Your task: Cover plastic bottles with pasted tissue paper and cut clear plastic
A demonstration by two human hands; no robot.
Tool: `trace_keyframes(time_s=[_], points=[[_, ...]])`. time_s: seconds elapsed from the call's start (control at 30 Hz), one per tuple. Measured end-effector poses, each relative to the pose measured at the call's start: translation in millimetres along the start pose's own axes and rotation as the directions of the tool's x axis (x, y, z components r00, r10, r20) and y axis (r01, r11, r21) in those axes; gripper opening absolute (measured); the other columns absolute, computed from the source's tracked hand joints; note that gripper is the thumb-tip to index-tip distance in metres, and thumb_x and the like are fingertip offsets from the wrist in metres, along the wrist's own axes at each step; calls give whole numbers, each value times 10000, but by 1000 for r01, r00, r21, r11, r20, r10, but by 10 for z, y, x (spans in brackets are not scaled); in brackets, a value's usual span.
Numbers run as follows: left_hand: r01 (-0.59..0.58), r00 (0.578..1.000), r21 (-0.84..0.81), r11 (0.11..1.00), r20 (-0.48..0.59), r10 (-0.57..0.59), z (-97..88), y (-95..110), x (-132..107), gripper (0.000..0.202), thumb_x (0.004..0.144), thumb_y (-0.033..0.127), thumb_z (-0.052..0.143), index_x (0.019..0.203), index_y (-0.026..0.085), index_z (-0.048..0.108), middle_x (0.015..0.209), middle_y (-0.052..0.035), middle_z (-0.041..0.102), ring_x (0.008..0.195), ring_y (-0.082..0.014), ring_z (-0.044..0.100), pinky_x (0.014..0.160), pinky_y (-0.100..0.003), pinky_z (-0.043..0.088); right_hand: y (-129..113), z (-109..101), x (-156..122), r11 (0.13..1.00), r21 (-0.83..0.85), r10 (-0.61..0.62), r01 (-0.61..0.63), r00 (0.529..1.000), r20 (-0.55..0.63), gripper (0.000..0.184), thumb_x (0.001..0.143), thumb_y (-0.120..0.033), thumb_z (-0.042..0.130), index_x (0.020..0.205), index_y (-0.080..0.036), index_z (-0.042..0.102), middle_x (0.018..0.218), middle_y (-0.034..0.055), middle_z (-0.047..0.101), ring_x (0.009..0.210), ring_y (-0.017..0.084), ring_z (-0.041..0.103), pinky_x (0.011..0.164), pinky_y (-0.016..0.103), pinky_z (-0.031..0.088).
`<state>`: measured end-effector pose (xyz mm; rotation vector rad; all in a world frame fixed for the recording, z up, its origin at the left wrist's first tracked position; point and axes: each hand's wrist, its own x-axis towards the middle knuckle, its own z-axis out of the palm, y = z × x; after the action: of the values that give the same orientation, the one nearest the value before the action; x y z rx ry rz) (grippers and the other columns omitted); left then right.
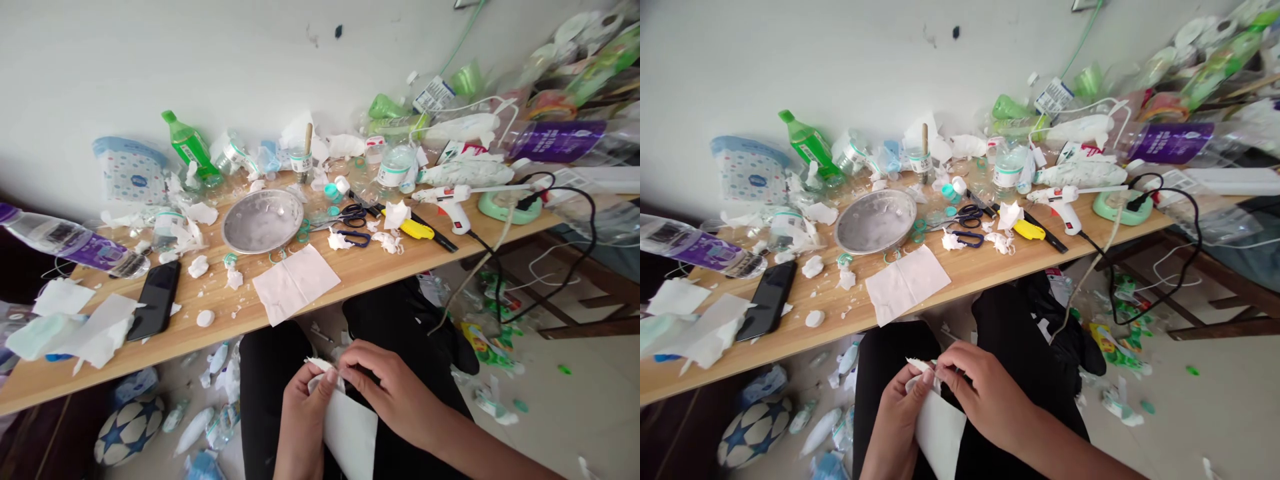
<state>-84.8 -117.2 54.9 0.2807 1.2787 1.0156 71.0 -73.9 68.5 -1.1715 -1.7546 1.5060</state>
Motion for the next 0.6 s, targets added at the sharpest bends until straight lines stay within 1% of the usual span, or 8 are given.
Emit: trace_keyframes(time_s=[0.2, 0.3, 0.37, 0.4, 0.47, 0.5, 0.53, 0.6], points=[[82, 993, 54, 995, 81, -86, 6, 138, -50, 398, 671, 445, 878, 771, 125, 664, 593, 40, 501, 511, -44, 362, 494, -171, 285, 124, -59, 6, 978, -192, -94, 84, 995, -41, 245, 1012, -183, 398, 868, -213, 594, 845, 25, 611, 798, 157, 581, 742, 273, 463], [91, 993, 53, 994, 70, -95, 10, 143, -57, 399, 675, 457, 872, 771, 133, 661, 611, 25, 526, 520, -52, 389, 501, -174, 297, 266, -84, 22, 965, -238, -123, 109, 991, -47, 357, 942, -74, 358, 1114, -224, 633, 1049, 65, 694, 969, 186, 647, 872, 320, 498], [79, 996, 48, 996, 35, -81, -3, 111, -35, 400, 674, 466, 870, 756, 147, 642, 601, 32, 518, 515, -55, 387, 501, -175, 301, 365, -86, 25, 964, -258, -73, 57, 996, -50, 418, 927, -82, 375, 1258, -225, 586, 1121, 87, 709, 1014, 211, 670, 896, 356, 514], [68, 997, 45, 997, 19, -69, -14, 91, -17, 402, 672, 469, 870, 749, 155, 631, 588, 42, 501, 511, -56, 378, 501, -176, 299, 411, -83, 22, 961, -277, -10, -6, 998, -58, 370, 946, -126, 395, 1251, -215, 584, 1062, 94, 725, 953, 225, 691, 846, 365, 531], [47, 999, 43, 998, 3, -47, -42, 60, 25, 410, 670, 487, 864, 750, 164, 625, 574, 55, 474, 508, -59, 361, 500, -179, 292, 491, -77, 10, 929, -341, 127, -144, 989, -72, 241, 985, -230, 414, 1108, -199, 620, 843, 80, 725, 761, 238, 698, 710, 365, 540], [32, 999, 50, 998, 1, -32, -56, 55, 44, 412, 676, 502, 854, 764, 165, 634, 578, 55, 472, 513, -63, 359, 502, -182, 291, 524, -78, 3, 912, -375, 153, -169, 986, -72, 229, 988, -235, 411, 1041, -200, 631, 799, 75, 713, 732, 239, 691, 692, 365, 537], [8, 1000, 76, 997, -1, -8, -70, 60, 58, 416, 688, 523, 838, 777, 166, 644, 588, 50, 481, 520, -68, 361, 505, -187, 292, 549, -81, -4, 902, -404, 139, -154, 988, -67, 242, 973, -193, 404, 1007, -202, 643, 850, 87, 718, 783, 242, 696, 730, 374, 542], [-83, 996, 209, 974, 4, 84, -91, 105, 67, 414, 731, 557, 788, 811, 166, 678, 638, 20, 537, 558, -92, 403, 525, -201, 314, 565, -99, -12, 908, -416, 32, -53, 998, -58, 359, 884, -51, 389, 1026, -218, 673, 1160, 108, 688, 1065, 245, 661, 932, 404, 513]])
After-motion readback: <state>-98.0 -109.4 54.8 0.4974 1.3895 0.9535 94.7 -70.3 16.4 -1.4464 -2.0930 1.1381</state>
